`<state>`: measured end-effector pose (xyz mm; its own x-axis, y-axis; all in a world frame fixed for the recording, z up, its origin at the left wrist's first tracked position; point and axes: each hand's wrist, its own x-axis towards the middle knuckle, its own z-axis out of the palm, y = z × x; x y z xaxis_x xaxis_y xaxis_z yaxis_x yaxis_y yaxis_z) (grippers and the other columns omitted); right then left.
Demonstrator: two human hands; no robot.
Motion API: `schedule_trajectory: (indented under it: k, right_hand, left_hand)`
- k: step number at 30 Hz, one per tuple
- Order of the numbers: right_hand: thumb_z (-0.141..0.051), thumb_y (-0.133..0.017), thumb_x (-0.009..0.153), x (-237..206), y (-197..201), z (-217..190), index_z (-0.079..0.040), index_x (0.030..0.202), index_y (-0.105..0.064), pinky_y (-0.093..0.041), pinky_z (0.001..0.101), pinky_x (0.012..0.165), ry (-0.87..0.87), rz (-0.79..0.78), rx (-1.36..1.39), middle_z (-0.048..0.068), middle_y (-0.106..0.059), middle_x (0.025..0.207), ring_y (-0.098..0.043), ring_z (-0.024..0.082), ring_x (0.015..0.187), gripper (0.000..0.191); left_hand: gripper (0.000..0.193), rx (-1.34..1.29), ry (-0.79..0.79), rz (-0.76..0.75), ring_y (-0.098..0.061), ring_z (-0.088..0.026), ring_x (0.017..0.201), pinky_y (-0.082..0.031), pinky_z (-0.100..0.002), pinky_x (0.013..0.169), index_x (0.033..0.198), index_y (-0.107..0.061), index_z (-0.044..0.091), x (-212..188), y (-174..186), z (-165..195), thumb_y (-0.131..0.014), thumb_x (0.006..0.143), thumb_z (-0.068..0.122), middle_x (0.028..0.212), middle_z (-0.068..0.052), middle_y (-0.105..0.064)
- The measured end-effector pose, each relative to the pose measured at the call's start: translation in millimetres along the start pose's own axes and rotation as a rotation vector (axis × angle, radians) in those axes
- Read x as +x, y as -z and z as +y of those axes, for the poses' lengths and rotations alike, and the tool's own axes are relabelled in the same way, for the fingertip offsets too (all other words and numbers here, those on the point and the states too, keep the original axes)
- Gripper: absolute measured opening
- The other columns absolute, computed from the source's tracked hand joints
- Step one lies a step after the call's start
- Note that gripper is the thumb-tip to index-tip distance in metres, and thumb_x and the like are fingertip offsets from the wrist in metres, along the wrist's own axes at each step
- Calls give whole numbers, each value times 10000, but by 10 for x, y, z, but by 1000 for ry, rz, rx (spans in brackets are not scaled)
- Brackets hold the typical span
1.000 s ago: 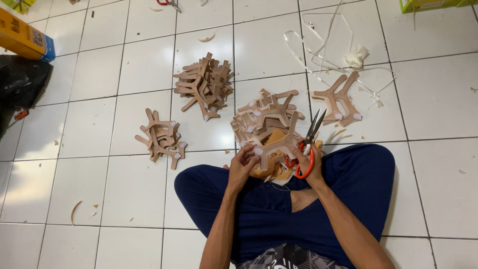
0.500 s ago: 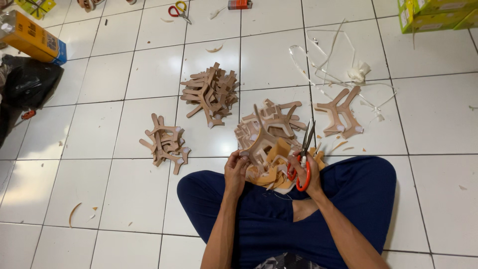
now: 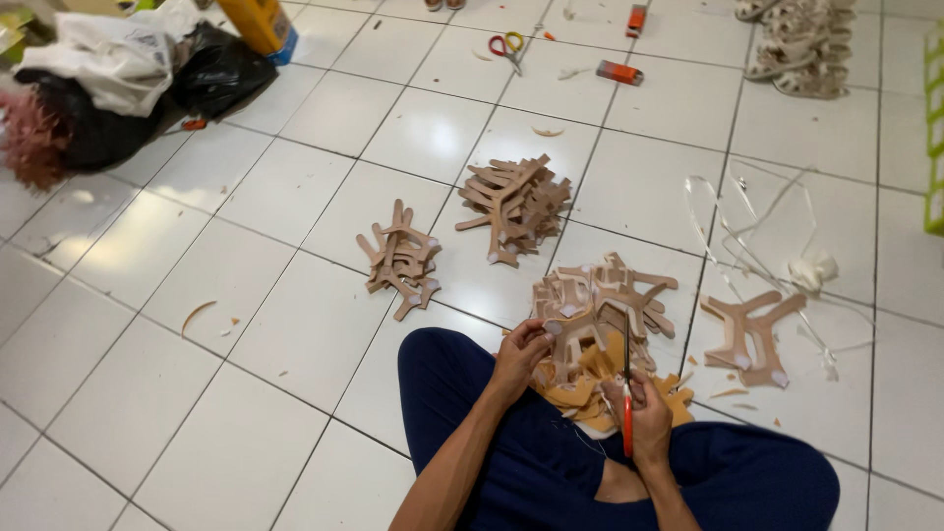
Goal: The person sits on the floor and uses scissors to trim excess material from the edges of light brown shoe sole components. They handle the parts one at a time, cutting along the edges and placing the finished pieces into a pile.
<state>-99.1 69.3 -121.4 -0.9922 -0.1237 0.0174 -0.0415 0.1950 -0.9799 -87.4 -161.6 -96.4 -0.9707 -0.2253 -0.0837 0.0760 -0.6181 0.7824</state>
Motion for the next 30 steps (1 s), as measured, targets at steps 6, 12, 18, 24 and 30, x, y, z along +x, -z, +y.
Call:
schedule_trajectory:
  k: [6,12,18,24,30]
  right_hand:
    - [-258,-846,795,-102,-93,-135,61,1247,-657,-569,268,720,-91,-35,-157,161,-793,953,-736,158,839,585]
    - [-280,-864,780,-246,-105,-376,52,1233,-673,-590,280,733,-127,3,-310,152,-792,944,-754,172,855,593]
    - [-268,-848,784,-392,-123,-606,42,1199,-682,-591,287,725,-137,3,-268,137,-807,939,-768,177,844,544]
    - [-288,-845,793,-386,-143,-691,-2,1178,-699,-612,321,674,-112,8,-433,137,-807,884,-784,190,790,502]
    - [-322,-859,757,-374,-104,-675,-2,1104,-704,-604,299,690,25,17,-491,111,-809,879,-786,186,777,498]
  left_hand:
    - [263,-12,22,37,-654,-110,1005,-552,-263,897,1205,-605,29,-3,78,78,-673,953,59,1106,-35,-674]
    - [228,-26,2,8,-640,-113,990,-553,-276,898,1184,-612,46,8,164,70,-702,976,74,1071,-23,-651]
    - [217,23,13,8,-646,-110,936,-560,-290,880,1172,-638,60,-13,189,102,-691,967,103,1055,-20,-679]
    - [219,5,-7,-13,-639,-115,926,-559,-291,868,1184,-630,54,-19,203,126,-695,981,103,1060,-25,-673]
    - [250,23,10,3,-650,-103,956,-563,-288,876,1205,-624,58,-10,203,113,-698,975,123,1082,-22,-675]
